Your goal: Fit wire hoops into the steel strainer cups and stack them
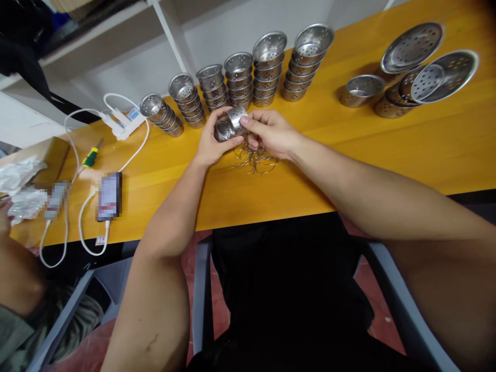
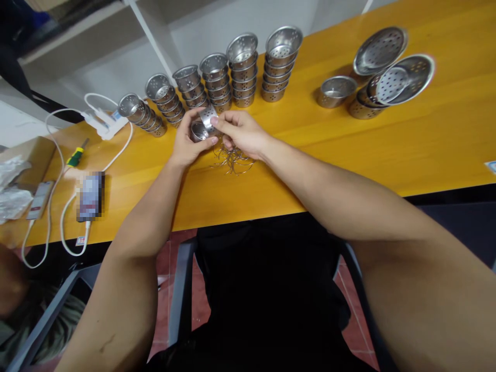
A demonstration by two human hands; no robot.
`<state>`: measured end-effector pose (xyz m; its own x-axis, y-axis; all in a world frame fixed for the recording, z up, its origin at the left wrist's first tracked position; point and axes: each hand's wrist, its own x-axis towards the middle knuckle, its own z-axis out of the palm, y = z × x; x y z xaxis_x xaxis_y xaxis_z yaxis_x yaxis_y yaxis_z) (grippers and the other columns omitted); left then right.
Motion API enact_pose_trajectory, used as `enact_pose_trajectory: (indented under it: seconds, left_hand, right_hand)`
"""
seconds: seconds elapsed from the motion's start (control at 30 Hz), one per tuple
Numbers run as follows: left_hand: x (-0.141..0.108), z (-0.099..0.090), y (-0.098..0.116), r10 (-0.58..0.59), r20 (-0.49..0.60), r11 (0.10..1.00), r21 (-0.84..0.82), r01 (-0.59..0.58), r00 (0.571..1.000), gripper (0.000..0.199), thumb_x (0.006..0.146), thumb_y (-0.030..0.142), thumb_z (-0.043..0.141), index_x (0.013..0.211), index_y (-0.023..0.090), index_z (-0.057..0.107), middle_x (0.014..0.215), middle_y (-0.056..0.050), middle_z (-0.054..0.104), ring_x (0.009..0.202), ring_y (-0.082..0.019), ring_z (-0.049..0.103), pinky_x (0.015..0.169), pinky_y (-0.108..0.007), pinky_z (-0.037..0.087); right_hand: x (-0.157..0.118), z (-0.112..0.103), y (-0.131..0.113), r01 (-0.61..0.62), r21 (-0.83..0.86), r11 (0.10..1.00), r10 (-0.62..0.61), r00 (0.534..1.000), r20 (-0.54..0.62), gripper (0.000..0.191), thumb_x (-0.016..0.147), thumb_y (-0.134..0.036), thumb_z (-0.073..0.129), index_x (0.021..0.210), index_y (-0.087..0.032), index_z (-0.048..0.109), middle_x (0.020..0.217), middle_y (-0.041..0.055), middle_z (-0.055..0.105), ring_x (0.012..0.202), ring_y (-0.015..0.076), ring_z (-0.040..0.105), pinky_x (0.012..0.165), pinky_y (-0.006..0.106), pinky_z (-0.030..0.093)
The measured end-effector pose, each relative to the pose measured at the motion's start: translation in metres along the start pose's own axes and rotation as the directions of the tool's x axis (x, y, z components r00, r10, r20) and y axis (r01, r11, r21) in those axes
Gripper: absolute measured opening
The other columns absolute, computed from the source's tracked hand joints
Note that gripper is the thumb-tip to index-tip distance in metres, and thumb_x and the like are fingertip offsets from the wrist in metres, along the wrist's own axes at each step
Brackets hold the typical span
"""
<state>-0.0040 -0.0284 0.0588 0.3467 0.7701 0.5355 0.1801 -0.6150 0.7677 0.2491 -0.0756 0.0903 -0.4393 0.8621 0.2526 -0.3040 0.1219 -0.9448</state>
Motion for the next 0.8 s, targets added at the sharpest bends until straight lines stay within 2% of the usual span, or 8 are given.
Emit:
enact_pose_trajectory:
  seconds: [0.1, 0.17, 0.3, 0.4, 0.5, 0.63, 0.7, 0.8]
  left_hand:
    - [-0.003, 0.005, 0.028, -0.137, -0.009, 0.989, -0.06, 0.136, 0.99, 0.11, 0.071, 0.101, 0.115, 0.152, 0.034, 0.083, 0.155, -0.008, 0.087, 0.164, -0.04, 0.081, 0.15, -0.062, 0.057]
    - [-0.004, 0.007, 0.035, -0.199, -0.016, 0.973, -0.119, 0.196, 0.98, 0.106, 0.07, 0.102, 0.114, 0.146, 0.033, 0.086, 0.146, -0.007, 0.089, 0.161, -0.04, 0.081, 0.148, -0.062, 0.058]
    - [-0.007, 0.009, 0.032, -0.292, -0.011, 0.936, -0.21, 0.283, 0.957, 0.097, 0.078, 0.108, 0.104, 0.131, 0.028, 0.09, 0.129, -0.008, 0.088, 0.154, -0.039, 0.082, 0.142, -0.056, 0.062]
    - [-0.009, 0.012, 0.029, -0.34, 0.027, 0.903, -0.27, 0.335, 0.94, 0.092, 0.082, 0.108, 0.101, 0.126, 0.029, 0.09, 0.125, -0.008, 0.088, 0.146, -0.038, 0.083, 0.135, -0.051, 0.066]
    - [-0.01, 0.014, 0.029, -0.348, 0.053, 0.885, -0.312, 0.346, 0.936, 0.091, 0.079, 0.104, 0.105, 0.13, 0.03, 0.089, 0.127, -0.007, 0.089, 0.139, -0.035, 0.085, 0.131, -0.05, 0.068]
    - [-0.009, 0.012, 0.027, -0.322, 0.055, 0.885, -0.336, 0.321, 0.945, 0.1, 0.072, 0.103, 0.111, 0.138, 0.032, 0.088, 0.133, -0.006, 0.089, 0.14, -0.035, 0.087, 0.131, -0.051, 0.068]
    - [-0.008, 0.01, 0.027, -0.31, 0.038, 0.898, -0.318, 0.306, 0.95, 0.102, 0.069, 0.105, 0.111, 0.138, 0.033, 0.089, 0.134, -0.005, 0.088, 0.143, -0.037, 0.087, 0.132, -0.054, 0.068]
    - [-0.006, 0.008, 0.028, -0.303, 0.023, 0.912, -0.284, 0.297, 0.953, 0.104, 0.064, 0.106, 0.113, 0.136, 0.036, 0.089, 0.135, -0.004, 0.087, 0.152, -0.041, 0.085, 0.138, -0.061, 0.064]
  right_hand:
    - [-0.001, -0.002, 0.001, 0.008, -0.07, 0.998, -0.008, 1.0, 0.005, 0.094, 0.084, -0.107, 0.112, 0.111, -0.027, 0.071, 0.089, -0.002, 0.064, 0.067, 0.0143, 0.048, 0.056, 0.032, 0.046]
    - [-0.002, -0.006, -0.001, 0.013, -0.171, 0.985, -0.011, 1.0, 0.011, 0.092, 0.087, -0.109, 0.108, 0.112, -0.028, 0.07, 0.088, -0.0011, 0.063, 0.07, 0.017, 0.05, 0.059, 0.034, 0.047]
    - [-0.007, -0.012, -0.005, 0.086, -0.487, 0.869, -0.07, 0.996, 0.051, 0.08, 0.095, -0.098, 0.108, 0.106, -0.028, 0.07, 0.092, 0.003, 0.062, 0.085, 0.0241, 0.058, 0.073, 0.039, 0.059]
    - [-0.01, -0.013, -0.008, 0.15, -0.629, 0.763, -0.12, 0.989, 0.09, 0.067, 0.104, -0.087, 0.103, 0.109, -0.027, 0.074, 0.105, 0.0078, 0.069, 0.101, 0.0296, 0.067, 0.091, 0.046, 0.068]
    - [-0.01, -0.012, -0.007, 0.177, -0.63, 0.756, -0.124, 0.984, 0.127, 0.061, 0.108, -0.083, 0.1, 0.112, -0.027, 0.075, 0.113, 0.0093, 0.072, 0.103, 0.0295, 0.067, 0.094, 0.047, 0.069]
    - [-0.008, -0.013, -0.006, 0.206, -0.491, 0.846, -0.14, 0.976, 0.168, 0.065, 0.104, -0.082, 0.104, 0.11, -0.025, 0.074, 0.109, 0.0066, 0.071, 0.086, 0.0207, 0.059, 0.074, 0.035, 0.055]
    - [-0.007, -0.014, -0.01, 0.19, -0.432, 0.882, -0.118, 0.975, 0.188, 0.064, 0.107, -0.082, 0.101, 0.111, -0.024, 0.076, 0.1, 0.0044, 0.07, 0.077, 0.0171, 0.054, 0.067, 0.032, 0.047]
    - [-0.009, -0.014, -0.019, 0.102, -0.368, 0.924, -0.024, 0.977, 0.211, 0.058, 0.117, -0.08, 0.092, 0.115, -0.023, 0.079, 0.079, -0.0005, 0.061, 0.066, 0.0161, 0.05, 0.061, 0.031, 0.041]
